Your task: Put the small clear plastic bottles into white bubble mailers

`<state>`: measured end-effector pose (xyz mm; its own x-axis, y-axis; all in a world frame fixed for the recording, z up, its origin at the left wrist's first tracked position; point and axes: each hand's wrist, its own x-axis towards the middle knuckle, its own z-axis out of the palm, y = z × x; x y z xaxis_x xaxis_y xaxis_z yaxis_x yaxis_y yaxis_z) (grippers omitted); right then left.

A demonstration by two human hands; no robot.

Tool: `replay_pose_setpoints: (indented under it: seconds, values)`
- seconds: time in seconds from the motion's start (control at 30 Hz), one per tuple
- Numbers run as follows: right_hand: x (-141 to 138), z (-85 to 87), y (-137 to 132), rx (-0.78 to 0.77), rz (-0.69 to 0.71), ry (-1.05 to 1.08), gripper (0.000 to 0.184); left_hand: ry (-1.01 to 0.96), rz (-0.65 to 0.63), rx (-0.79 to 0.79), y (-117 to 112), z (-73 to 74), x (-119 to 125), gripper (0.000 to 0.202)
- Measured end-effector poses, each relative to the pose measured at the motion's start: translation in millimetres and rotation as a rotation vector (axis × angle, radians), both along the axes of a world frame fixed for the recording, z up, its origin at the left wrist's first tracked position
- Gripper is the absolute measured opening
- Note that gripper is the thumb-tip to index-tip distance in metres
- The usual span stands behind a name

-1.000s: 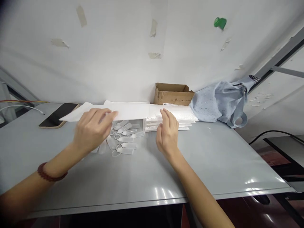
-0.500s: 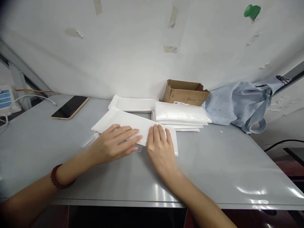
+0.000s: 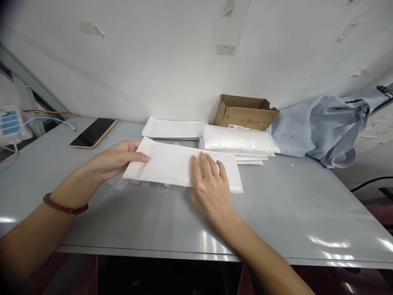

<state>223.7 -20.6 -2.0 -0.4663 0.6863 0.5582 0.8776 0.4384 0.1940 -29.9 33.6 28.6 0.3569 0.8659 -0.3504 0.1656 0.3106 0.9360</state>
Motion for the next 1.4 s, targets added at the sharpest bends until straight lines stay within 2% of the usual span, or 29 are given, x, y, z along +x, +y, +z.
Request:
replay_pose_setpoints:
  seconds: [0.17, 0.37, 0.53, 0.7, 0.77, 0.9, 1.0, 1.07, 1.13, 1.3, 1.4]
  values:
    - [-4.8, 2.0, -8.5, -0.275, 0.083, -0.032, 0.075, -0.010, -0.030, -0.056, -7.5, -3.0, 17.2, 0.022]
    - [-9.0, 0.6, -12.8, -0.445, 0.164, -0.007, 0.100, -0.066, -0.240, 0.061, -15.8, -8.9, 28.7, 0.018]
    - [-8.8, 2.9, -9.3, -0.478, 0.206, 0.071, 0.089, -0.058, -0.287, 0.141, -19.3, -14.3, 34.4, 0.021]
    - [-8.4, 5.3, -5.3, -0.446, 0.212, 0.103, 0.078, 0.136, -0.240, 0.233, -28.3, -12.1, 42.8, 0.004]
    - [-5.6, 6.9, -1.9, -0.466, 0.205, 0.119, 0.071, 0.179, -0.217, 0.259, -29.6, -11.0, 43.8, 0.007]
    - [7.7, 15.5, 7.5, -0.570, 0.199, 0.230, 0.055, 0.182, -0.056, 0.281, -21.0, -10.1, 35.7, 0.025]
    - [23.0, 24.7, 15.4, -0.670, 0.164, 0.311, 0.044, 0.182, 0.100, 0.368, -12.6, -8.6, 26.2, 0.026]
    - [34.0, 29.0, 21.2, -0.706, 0.154, 0.328, 0.041, 0.245, 0.116, 0.438, -11.3, -7.0, 23.2, 0.024]
    - [44.1, 30.5, 27.2, -0.721, 0.140, 0.350, 0.043, 0.364, 0.032, 0.558, -14.4, -6.3, 24.2, 0.021]
    - [56.8, 26.2, 36.6, -0.726, 0.133, 0.351, 0.047, 0.645, -0.356, 0.974, -29.0, -14.9, 35.7, 0.008]
    - [55.5, 24.0, 36.2, -0.740, 0.134, 0.319, 0.045, 0.784, -0.465, 1.098, -34.2, -22.8, 41.5, 0.007]
